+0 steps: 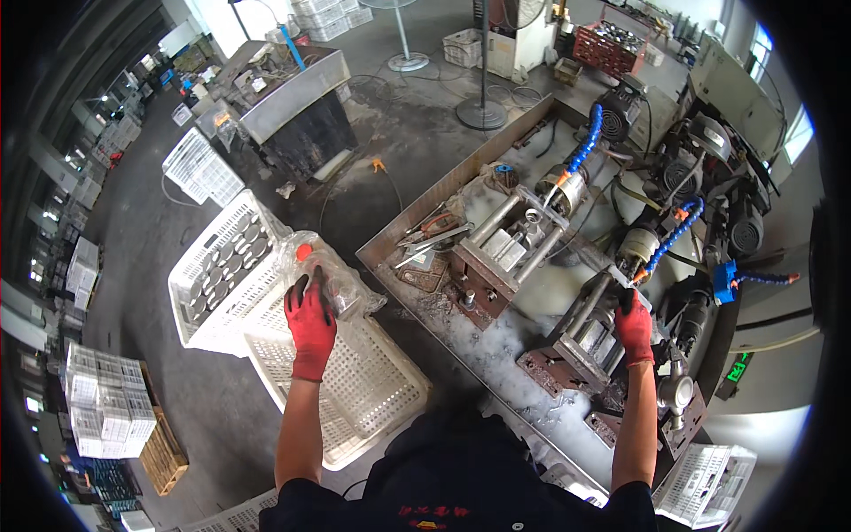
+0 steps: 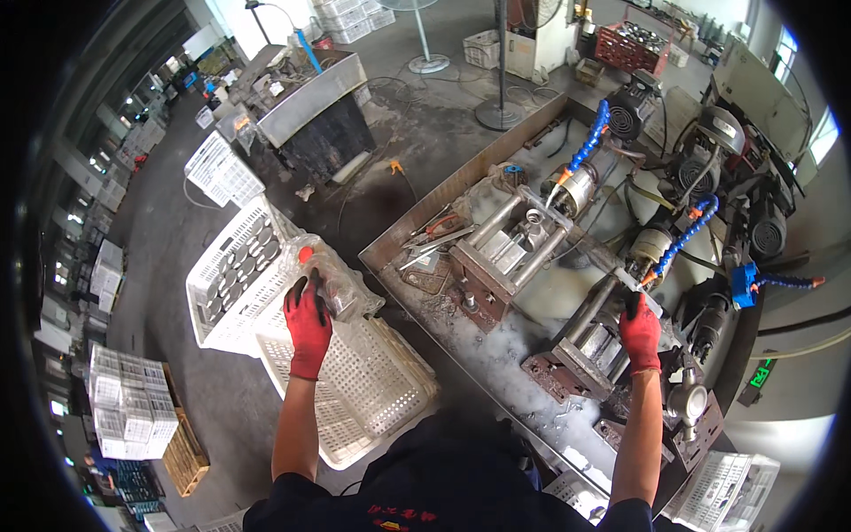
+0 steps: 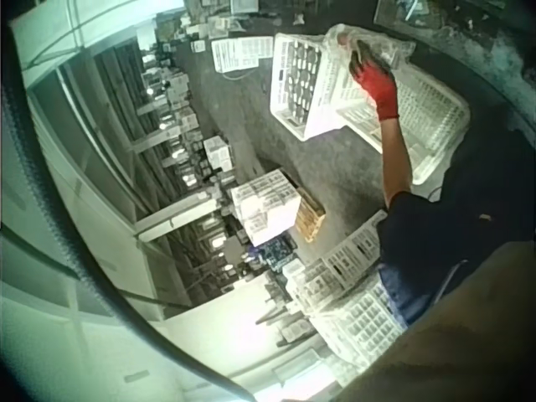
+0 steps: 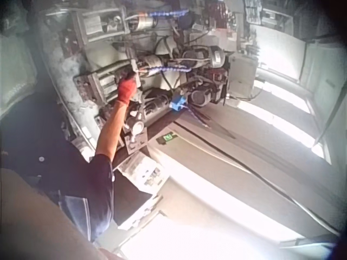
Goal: The person processes metal parts by loading them into machine fixtures, operating the controls, and placing the finished parts into a plastic crate. They then carry the filled crate away, set an empty crate onto a stand, and machine additional metal parts.
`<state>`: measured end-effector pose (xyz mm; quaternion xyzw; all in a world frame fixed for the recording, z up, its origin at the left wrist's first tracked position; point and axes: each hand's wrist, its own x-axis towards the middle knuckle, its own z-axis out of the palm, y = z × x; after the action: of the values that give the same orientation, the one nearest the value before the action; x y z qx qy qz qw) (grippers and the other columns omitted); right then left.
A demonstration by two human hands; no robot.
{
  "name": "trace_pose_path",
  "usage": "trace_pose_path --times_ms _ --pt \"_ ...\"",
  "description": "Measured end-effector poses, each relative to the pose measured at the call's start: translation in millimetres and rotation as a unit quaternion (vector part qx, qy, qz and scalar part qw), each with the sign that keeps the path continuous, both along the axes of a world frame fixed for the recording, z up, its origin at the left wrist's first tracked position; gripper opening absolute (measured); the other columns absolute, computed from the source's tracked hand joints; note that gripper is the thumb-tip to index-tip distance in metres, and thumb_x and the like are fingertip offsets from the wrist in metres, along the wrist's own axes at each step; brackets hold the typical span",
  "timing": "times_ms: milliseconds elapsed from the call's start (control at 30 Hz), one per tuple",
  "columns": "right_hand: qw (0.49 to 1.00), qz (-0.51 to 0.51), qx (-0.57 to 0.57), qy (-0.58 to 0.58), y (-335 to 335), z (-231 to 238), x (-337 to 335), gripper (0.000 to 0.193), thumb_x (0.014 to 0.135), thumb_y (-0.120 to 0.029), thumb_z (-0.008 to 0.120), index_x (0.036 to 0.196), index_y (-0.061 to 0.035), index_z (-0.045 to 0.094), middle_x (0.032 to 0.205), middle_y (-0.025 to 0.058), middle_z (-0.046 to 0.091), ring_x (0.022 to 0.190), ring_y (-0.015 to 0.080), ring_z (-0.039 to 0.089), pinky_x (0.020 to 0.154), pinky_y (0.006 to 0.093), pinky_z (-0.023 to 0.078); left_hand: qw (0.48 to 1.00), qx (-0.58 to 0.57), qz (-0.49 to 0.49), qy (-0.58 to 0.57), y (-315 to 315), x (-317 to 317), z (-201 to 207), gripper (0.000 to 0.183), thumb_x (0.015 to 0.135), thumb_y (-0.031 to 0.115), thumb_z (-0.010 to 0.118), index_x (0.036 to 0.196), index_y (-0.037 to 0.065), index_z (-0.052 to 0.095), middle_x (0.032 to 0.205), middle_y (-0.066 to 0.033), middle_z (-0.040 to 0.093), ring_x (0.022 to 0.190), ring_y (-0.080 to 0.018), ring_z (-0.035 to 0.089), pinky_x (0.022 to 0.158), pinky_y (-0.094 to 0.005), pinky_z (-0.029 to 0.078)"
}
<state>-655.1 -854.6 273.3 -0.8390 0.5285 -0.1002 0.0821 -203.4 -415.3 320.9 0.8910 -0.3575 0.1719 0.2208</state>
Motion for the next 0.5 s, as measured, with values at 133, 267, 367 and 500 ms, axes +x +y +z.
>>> trace_pose_path --times_ms 133,267,367,500 --pt "1.0 -0.021 0.007 -0.008 13 17 -1 0.057 0.085 -0.028 0.066 0.135 -0.0039 0.05 0.116 0.0201 0.067 0.103 0.0384 0.065 0.085 0.0488 0.051 0.985 0.122 -0.099 -0.072 -1 33 -13 0.062 0.078 -0.002 0.056 0.139 0.004 0.048 0.117 -0.0176 0.063 0.115 -0.0388 0.052 0.103 -0.0493 0.037" --pt "0.98 0.012 -0.111 -0.167 47 26 7 0.048 0.08 -0.026 0.069 0.125 -0.0153 0.055 0.109 0.0157 0.067 0.091 0.0402 0.065 0.077 0.0514 0.052 0.984 0.026 -0.178 0.001 -24 1 12 0.055 0.083 0.003 0.056 0.138 0.0 0.051 0.118 -0.0179 0.064 0.104 -0.0387 0.058 0.095 -0.0477 0.043" --pt "0.985 -0.021 -0.136 -0.104 78 77 -31 0.049 0.08 -0.027 0.07 0.126 -0.0161 0.056 0.114 0.0121 0.061 0.099 0.0348 0.062 0.082 0.0476 0.05 0.956 -0.098 -0.276 -0.012 -29 -42 -64 0.048 0.085 0.007 0.062 0.131 -0.002 0.054 0.112 -0.0206 0.065 0.102 -0.0396 0.06 0.094 -0.0474 0.045" --pt "0.979 -0.119 -0.16 0.043 99 105 -133 0.057 0.075 -0.033 0.076 0.125 -0.0134 0.057 0.12 0.0128 0.058 0.11 0.0337 0.058 0.087 0.0468 0.049 0.889 0.089 -0.444 0.069 -102 -154 -73 0.047 0.083 0.019 0.068 0.126 0.004 0.059 0.11 -0.018 0.064 0.1 -0.0375 0.06 0.09 -0.0486 0.046"
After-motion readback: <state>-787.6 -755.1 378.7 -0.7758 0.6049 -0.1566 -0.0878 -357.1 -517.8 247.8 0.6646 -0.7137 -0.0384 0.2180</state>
